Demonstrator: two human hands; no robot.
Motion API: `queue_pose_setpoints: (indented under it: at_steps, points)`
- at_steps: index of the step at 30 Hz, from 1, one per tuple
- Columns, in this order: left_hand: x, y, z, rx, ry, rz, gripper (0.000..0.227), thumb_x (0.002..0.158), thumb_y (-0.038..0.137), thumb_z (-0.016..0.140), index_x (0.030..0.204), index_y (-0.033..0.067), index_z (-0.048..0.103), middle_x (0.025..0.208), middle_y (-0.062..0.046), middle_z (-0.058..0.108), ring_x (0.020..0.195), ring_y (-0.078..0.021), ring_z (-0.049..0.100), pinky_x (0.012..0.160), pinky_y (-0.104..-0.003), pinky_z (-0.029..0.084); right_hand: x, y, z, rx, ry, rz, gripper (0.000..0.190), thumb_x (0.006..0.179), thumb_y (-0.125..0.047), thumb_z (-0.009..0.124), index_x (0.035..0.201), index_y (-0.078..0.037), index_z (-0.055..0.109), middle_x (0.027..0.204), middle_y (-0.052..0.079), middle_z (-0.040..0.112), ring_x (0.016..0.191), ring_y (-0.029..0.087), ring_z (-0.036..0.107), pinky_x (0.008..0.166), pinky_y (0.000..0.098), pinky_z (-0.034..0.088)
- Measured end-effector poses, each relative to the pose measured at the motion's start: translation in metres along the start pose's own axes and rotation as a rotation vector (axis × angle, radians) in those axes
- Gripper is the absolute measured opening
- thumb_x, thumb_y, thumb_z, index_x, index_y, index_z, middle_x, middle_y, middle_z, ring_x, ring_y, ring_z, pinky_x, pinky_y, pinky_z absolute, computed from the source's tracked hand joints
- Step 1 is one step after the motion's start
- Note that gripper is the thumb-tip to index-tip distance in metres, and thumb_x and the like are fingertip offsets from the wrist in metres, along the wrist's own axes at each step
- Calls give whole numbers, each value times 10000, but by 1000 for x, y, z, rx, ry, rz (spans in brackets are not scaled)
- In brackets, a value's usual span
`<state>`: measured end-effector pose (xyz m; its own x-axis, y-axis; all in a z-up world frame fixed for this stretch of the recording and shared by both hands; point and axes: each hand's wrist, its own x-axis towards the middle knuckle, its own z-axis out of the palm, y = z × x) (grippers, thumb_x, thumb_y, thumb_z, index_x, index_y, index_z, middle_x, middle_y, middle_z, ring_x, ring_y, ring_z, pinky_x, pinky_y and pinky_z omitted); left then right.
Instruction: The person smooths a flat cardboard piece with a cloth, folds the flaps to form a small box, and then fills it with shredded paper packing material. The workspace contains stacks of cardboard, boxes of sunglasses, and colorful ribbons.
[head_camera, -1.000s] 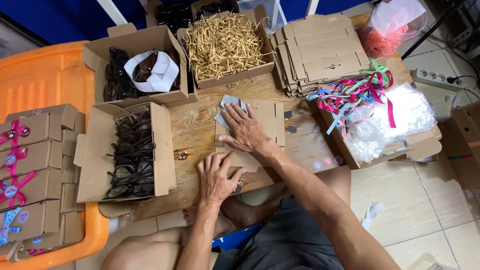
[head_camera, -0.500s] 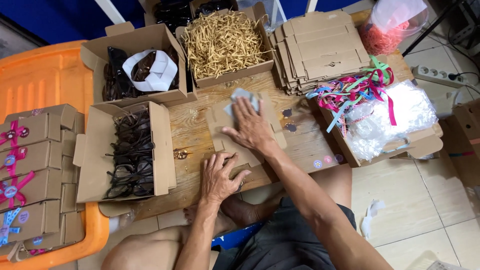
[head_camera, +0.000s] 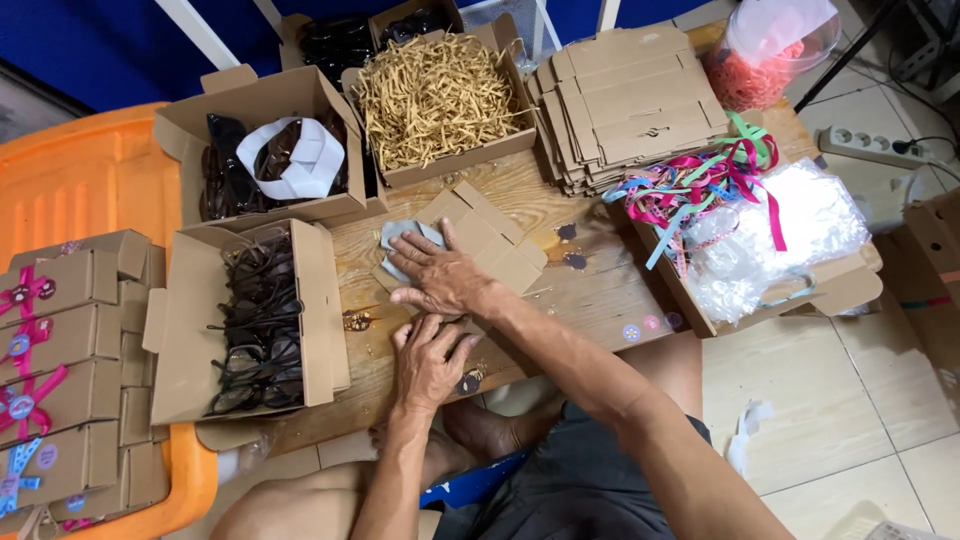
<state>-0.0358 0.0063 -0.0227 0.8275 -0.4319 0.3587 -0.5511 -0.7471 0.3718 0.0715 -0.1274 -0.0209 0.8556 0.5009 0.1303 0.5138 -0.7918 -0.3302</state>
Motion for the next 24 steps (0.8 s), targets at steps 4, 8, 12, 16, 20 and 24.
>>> queue_pose_setpoints:
  at_steps: [4, 8, 12, 16, 20, 24]
  points:
    - [2, -1, 0, -56, -15, -30, 226, 929, 492, 680, 1026, 293, 725, 1192, 42, 653, 1260, -180, 605, 1025, -442, 385, -3, 14, -6, -114, 11, 135, 966, 926, -838, 186, 1558, -144, 414, 1639, 113, 383, 1521, 276, 343, 1224, 661, -17]
    - [14, 11, -14, -74, 64, -24, 243, 970, 423, 663, 1048, 199, 714, 1312, -38, 647, 1360, -249, 549, 1104, -472, 349, -18, 34, -25, -174, 4, 325, 968, 953, -824, 190, 1579, -110, 377, 1666, 129, 320, 1536, 292, 293, 1217, 673, -23]
    - [12, 9, -8, -27, 105, -19, 336, 967, 436, 667, 1193, 189, 683, 1393, -68, 612, 1388, -233, 527, 1124, -418, 355, -37, 30, -44, -213, 10, 411, 999, 947, -832, 193, 1573, -73, 367, 1653, 166, 333, 1534, 302, 294, 1221, 662, -48]
    - [10, 2, -1, -35, 104, -48, 365, 942, 487, 684, 1185, 214, 698, 1401, -43, 622, 1380, -206, 538, 1118, -406, 360, -56, 28, -37, -256, -5, 512, 1033, 937, -847, 158, 1575, -60, 359, 1655, 176, 323, 1554, 299, 244, 1216, 660, -89]
    - [11, 2, -4, -54, 107, -51, 365, 936, 483, 696, 1166, 200, 715, 1393, -36, 637, 1375, -192, 545, 1124, -397, 354, -63, 27, -37, -200, -10, 571, 1052, 943, -844, 175, 1582, -25, 336, 1676, 204, 254, 1562, 336, 202, 1215, 660, -95]
    - [11, 2, -4, -79, 99, -68, 363, 936, 488, 697, 1148, 195, 725, 1381, -31, 649, 1372, -192, 548, 1128, -408, 349, -38, 34, -40, -152, -21, 571, 1095, 922, -871, 135, 1600, -26, 300, 1686, 209, 214, 1572, 343, 168, 1213, 661, -82]
